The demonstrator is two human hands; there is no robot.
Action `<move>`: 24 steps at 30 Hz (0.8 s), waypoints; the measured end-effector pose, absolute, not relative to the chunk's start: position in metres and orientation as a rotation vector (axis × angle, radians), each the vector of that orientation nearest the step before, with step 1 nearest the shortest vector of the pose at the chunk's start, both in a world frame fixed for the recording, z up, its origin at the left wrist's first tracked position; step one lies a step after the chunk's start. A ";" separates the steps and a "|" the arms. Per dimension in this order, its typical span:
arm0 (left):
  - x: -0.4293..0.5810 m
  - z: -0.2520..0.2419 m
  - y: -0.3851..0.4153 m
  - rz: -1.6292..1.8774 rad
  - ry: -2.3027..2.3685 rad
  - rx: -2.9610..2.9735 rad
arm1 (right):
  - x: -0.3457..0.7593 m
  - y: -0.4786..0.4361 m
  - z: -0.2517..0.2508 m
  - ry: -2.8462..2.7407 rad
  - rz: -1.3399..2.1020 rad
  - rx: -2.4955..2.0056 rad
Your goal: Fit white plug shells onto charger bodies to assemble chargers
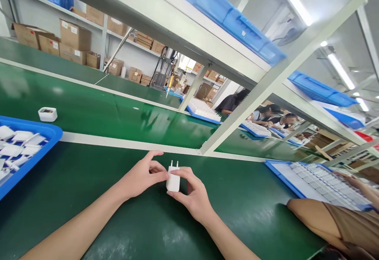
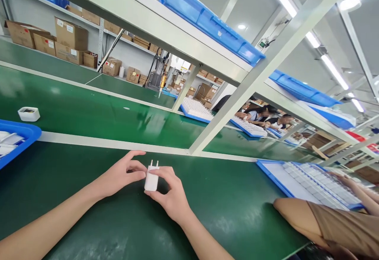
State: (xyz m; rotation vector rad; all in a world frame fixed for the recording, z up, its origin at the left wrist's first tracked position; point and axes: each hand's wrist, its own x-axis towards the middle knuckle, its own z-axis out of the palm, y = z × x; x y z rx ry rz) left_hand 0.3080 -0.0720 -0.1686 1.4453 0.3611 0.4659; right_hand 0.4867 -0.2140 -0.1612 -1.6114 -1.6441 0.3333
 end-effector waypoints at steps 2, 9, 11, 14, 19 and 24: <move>0.308 -0.170 -0.072 0.481 0.396 1.454 | 0.506 -0.226 -0.161 -1.609 0.270 -1.669; 0.311 -0.175 -0.071 0.406 0.486 1.534 | 0.678 -0.307 -0.153 -1.197 -0.250 -2.077; 0.313 -0.179 -0.071 0.391 0.510 1.558 | 0.722 -0.333 -0.152 -1.132 -0.358 -2.188; 0.315 -0.184 -0.074 0.399 0.558 1.575 | 0.755 -0.361 -0.154 -1.158 -0.424 -2.308; 0.317 -0.183 -0.076 0.401 0.650 1.581 | 0.760 -0.368 -0.147 -1.181 -0.670 -2.374; 0.308 -0.160 -0.023 0.533 0.991 1.949 | 0.783 -0.283 -0.130 -1.370 -0.683 -2.330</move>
